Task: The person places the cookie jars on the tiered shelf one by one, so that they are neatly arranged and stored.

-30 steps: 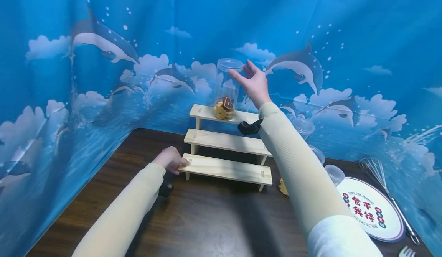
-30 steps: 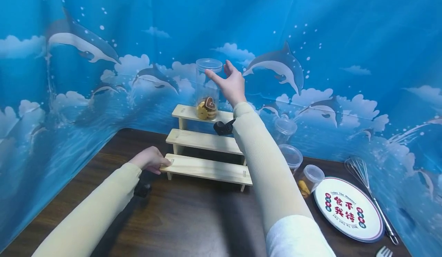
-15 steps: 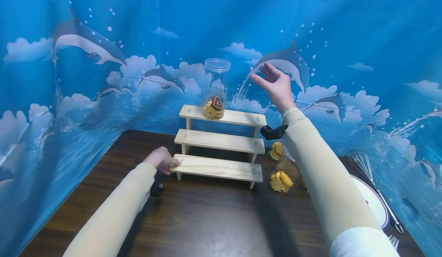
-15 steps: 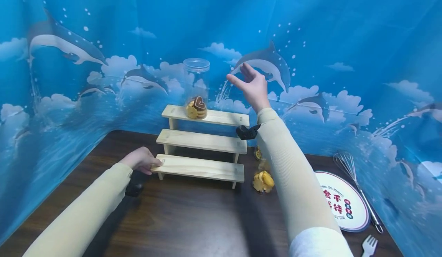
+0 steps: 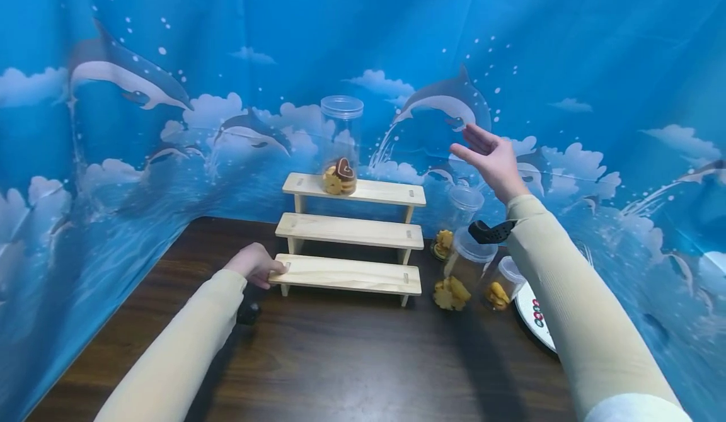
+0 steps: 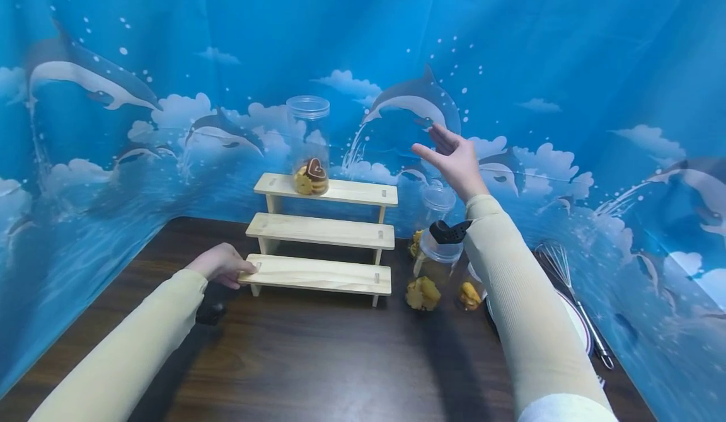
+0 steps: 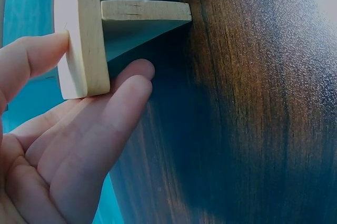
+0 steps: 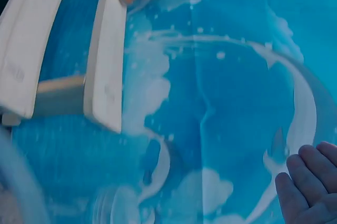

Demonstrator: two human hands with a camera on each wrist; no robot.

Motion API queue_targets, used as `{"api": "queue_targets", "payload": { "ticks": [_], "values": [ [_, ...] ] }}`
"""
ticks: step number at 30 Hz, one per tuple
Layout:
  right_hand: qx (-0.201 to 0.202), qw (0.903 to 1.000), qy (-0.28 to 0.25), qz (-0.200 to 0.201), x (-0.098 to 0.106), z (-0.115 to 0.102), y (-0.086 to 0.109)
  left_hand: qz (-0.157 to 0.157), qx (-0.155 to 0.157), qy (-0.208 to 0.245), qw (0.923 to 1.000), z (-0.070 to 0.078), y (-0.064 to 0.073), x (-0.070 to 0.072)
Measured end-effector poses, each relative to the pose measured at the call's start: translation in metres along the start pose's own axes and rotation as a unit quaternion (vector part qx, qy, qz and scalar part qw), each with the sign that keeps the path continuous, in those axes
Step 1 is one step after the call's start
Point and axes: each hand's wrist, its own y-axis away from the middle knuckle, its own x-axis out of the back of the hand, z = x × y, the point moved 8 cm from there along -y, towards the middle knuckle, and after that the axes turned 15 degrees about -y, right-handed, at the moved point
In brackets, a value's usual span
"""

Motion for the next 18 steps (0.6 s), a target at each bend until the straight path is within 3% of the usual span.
{"api": "queue_targets", "payload": {
  "ticks": [18],
  "values": [
    [-0.073, 0.9952, 0.062, -0.024, 0.07, 0.068, 0.034, -0.012, -0.018, 0.019, 0.9996, 0.0, 0.0, -0.003]
  ]
}}
